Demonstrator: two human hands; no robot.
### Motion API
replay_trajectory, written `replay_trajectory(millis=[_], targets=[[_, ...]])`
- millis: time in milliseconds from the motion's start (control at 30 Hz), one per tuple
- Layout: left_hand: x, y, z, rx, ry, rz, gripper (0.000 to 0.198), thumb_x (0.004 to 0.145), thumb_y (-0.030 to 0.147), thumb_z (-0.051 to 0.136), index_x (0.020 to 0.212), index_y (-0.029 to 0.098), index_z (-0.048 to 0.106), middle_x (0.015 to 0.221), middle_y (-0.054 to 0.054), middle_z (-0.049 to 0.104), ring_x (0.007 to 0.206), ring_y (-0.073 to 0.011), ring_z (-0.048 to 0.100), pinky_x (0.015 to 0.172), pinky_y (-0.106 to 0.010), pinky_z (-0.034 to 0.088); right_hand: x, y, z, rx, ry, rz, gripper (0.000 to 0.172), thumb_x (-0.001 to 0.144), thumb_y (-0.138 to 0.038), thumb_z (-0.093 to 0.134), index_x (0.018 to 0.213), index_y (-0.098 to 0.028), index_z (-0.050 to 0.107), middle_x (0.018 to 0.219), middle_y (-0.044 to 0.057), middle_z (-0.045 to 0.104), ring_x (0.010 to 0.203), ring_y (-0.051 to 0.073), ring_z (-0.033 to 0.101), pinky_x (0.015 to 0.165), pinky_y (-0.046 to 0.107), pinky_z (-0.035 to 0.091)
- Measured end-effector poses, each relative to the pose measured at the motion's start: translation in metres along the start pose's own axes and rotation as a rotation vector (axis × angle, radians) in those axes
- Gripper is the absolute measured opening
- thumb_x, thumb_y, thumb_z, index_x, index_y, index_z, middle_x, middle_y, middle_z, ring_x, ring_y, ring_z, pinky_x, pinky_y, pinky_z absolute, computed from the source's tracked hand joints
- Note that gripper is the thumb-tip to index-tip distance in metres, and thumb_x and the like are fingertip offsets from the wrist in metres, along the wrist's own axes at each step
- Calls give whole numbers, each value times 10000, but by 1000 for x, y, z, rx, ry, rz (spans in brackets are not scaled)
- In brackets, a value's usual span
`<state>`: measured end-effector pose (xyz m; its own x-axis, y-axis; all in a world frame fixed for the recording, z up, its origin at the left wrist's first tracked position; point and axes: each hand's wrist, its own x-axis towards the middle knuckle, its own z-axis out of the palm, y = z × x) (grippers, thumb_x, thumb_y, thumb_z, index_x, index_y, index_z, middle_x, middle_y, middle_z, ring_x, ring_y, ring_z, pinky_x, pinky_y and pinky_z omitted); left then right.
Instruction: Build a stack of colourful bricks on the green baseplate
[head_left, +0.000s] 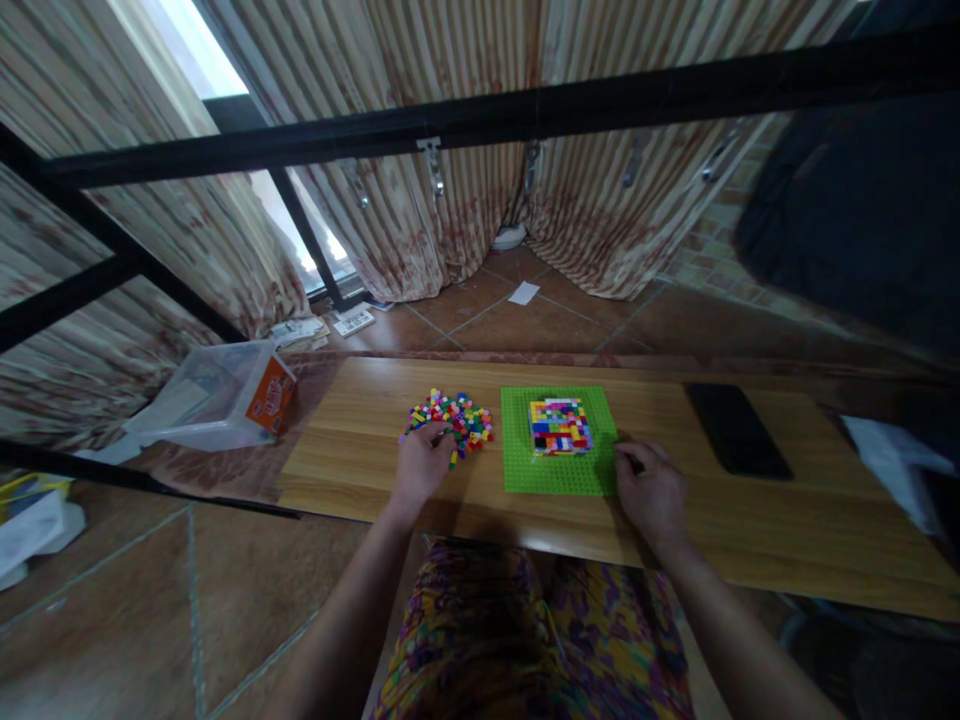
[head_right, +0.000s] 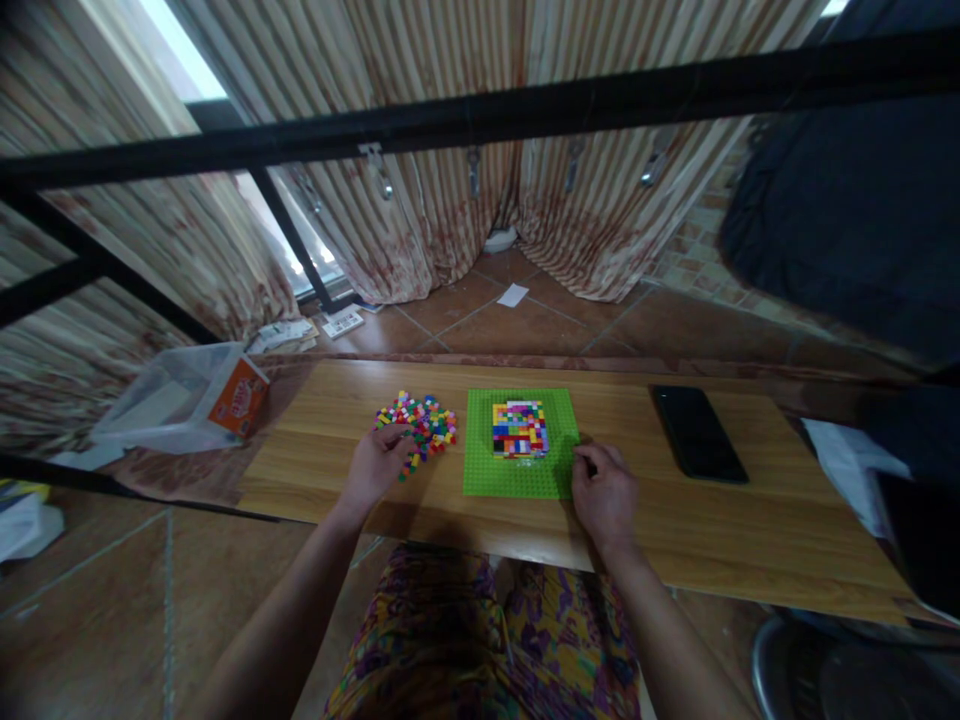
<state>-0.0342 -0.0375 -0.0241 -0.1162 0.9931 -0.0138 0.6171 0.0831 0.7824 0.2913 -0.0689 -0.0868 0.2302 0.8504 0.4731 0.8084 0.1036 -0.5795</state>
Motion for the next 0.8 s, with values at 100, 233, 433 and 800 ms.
replay_trajectory(millis=[100, 233, 433, 800], targets=[[2, 1, -1, 54, -9, 4, 256, 792, 234, 495, 901, 169, 718, 690, -3, 684, 616, -131, 573, 592, -225, 406, 0, 0, 0, 0, 4, -1, 251, 869, -334, 468, 839, -189, 671, 889, 95, 678, 811, 220, 629, 753, 346, 491], [0, -4, 0, 22, 9, -20, 278, 801, 239, 515, 986, 159, 705, 803, -35, 724, 725, -157, 630, 652, -242, 459, 0, 0, 0, 9, 16, -2, 249, 869, -332, 472, 844, -187, 672, 891, 92, 674, 805, 214, 630, 750, 341, 494], [-1, -13, 3, -135, 18, -10, 186, 764, 239, 587, 897, 181, 705, 852, -36, 738, 786, -172, 658, 705, -265, 503, 0, 0, 0, 3, 11, 2, 245, 866, -339, 473, 843, -192, 668, 878, 90, 673, 800, 218, 628, 747, 347, 493], [-7, 1, 3, -389, 52, -74, 172, 740, 246, 590, 848, 159, 692, 795, -17, 719, 743, -162, 655, 694, -266, 523, 0, -1, 0, -2, 12, 2, 252, 864, -343, 464, 838, -198, 669, 874, 89, 675, 790, 217, 624, 736, 347, 490]])
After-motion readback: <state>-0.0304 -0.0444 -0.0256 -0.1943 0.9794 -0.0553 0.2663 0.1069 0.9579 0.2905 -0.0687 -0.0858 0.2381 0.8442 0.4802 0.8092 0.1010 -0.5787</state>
